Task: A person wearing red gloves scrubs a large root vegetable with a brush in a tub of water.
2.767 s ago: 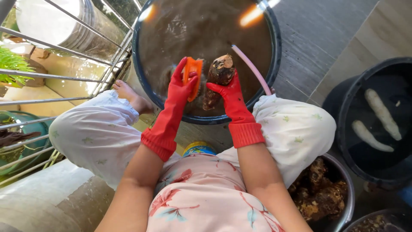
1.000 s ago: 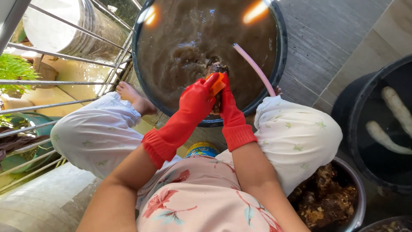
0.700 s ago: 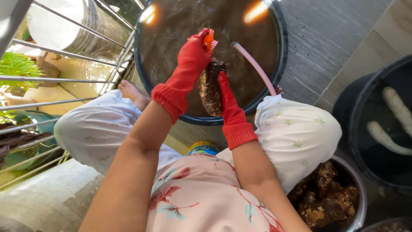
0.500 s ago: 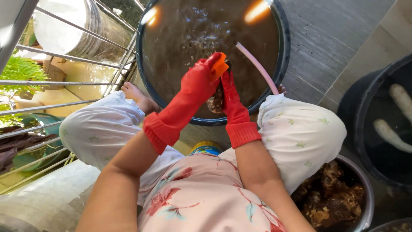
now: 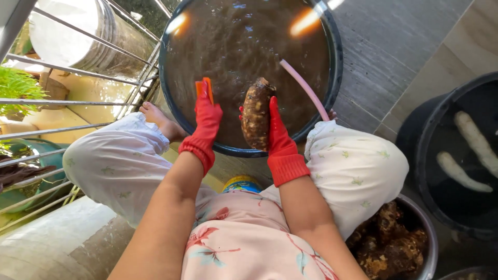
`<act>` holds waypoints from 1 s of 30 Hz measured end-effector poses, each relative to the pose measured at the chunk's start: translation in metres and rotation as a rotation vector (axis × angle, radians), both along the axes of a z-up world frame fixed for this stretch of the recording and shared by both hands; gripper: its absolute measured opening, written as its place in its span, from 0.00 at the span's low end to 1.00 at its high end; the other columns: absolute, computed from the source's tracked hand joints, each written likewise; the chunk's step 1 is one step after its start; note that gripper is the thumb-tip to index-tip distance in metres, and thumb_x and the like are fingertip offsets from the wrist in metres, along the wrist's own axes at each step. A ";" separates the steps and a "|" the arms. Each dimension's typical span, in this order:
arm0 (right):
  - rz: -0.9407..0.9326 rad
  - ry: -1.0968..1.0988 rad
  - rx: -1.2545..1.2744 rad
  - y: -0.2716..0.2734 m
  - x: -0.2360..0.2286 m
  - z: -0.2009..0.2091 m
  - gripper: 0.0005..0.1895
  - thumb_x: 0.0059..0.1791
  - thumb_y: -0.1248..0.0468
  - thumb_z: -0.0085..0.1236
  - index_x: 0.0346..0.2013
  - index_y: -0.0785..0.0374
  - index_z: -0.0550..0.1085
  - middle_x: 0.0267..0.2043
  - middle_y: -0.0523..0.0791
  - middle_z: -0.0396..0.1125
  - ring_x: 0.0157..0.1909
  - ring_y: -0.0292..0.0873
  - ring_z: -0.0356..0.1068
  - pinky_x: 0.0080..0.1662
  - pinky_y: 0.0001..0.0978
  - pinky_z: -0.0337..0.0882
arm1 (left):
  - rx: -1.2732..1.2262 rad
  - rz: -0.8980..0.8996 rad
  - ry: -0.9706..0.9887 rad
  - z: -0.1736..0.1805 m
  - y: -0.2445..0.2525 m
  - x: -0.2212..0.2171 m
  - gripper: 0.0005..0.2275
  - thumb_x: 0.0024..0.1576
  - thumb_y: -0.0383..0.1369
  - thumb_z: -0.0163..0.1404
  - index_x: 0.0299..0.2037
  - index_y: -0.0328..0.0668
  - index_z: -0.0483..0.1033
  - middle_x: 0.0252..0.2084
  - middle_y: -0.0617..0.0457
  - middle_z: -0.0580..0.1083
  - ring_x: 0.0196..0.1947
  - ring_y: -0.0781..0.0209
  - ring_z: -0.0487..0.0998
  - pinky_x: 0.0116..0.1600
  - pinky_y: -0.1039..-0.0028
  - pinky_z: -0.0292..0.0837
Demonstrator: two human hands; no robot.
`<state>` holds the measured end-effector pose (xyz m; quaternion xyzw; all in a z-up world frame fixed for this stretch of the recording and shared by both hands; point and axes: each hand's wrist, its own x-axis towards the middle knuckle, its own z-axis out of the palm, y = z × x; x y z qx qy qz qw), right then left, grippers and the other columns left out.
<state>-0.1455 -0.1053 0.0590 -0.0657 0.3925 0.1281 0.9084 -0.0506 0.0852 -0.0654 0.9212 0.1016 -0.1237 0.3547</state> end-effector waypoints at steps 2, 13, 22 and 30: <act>0.000 0.015 0.013 -0.007 0.012 -0.012 0.41 0.44 0.37 0.64 0.60 0.65 0.74 0.61 0.61 0.68 0.62 0.62 0.70 0.65 0.56 0.71 | -0.113 -0.064 0.056 -0.046 0.005 0.002 0.38 0.53 0.30 0.56 0.74 0.71 0.52 0.61 0.29 0.70 0.60 0.30 0.74 0.67 0.53 0.72; 0.173 -0.075 -0.445 0.015 0.017 0.084 0.52 0.45 0.28 0.47 0.76 0.51 0.54 0.80 0.48 0.46 0.81 0.51 0.43 0.79 0.44 0.38 | -0.616 -0.168 0.027 0.160 -0.047 -0.042 0.26 0.57 0.32 0.61 0.64 0.79 0.72 0.58 0.50 0.73 0.56 0.46 0.79 0.59 0.61 0.78; 0.240 -0.147 -0.143 -0.007 0.012 -0.002 0.44 0.49 0.30 0.49 0.65 0.59 0.70 0.66 0.54 0.67 0.67 0.52 0.67 0.72 0.45 0.61 | -0.394 -0.091 -0.106 0.047 -0.051 0.056 0.16 0.51 0.38 0.62 0.49 0.75 0.81 0.32 0.62 0.83 0.36 0.64 0.85 0.43 0.74 0.82; 0.370 -0.629 -0.843 -0.010 -0.010 -0.016 0.30 0.64 0.53 0.24 0.78 0.62 0.43 0.82 0.50 0.35 0.82 0.44 0.38 0.80 0.34 0.36 | 0.047 -0.437 -0.283 0.144 -0.070 0.021 0.24 0.58 0.38 0.56 0.60 0.95 0.70 0.53 0.66 0.76 0.53 0.58 0.78 0.69 0.63 0.66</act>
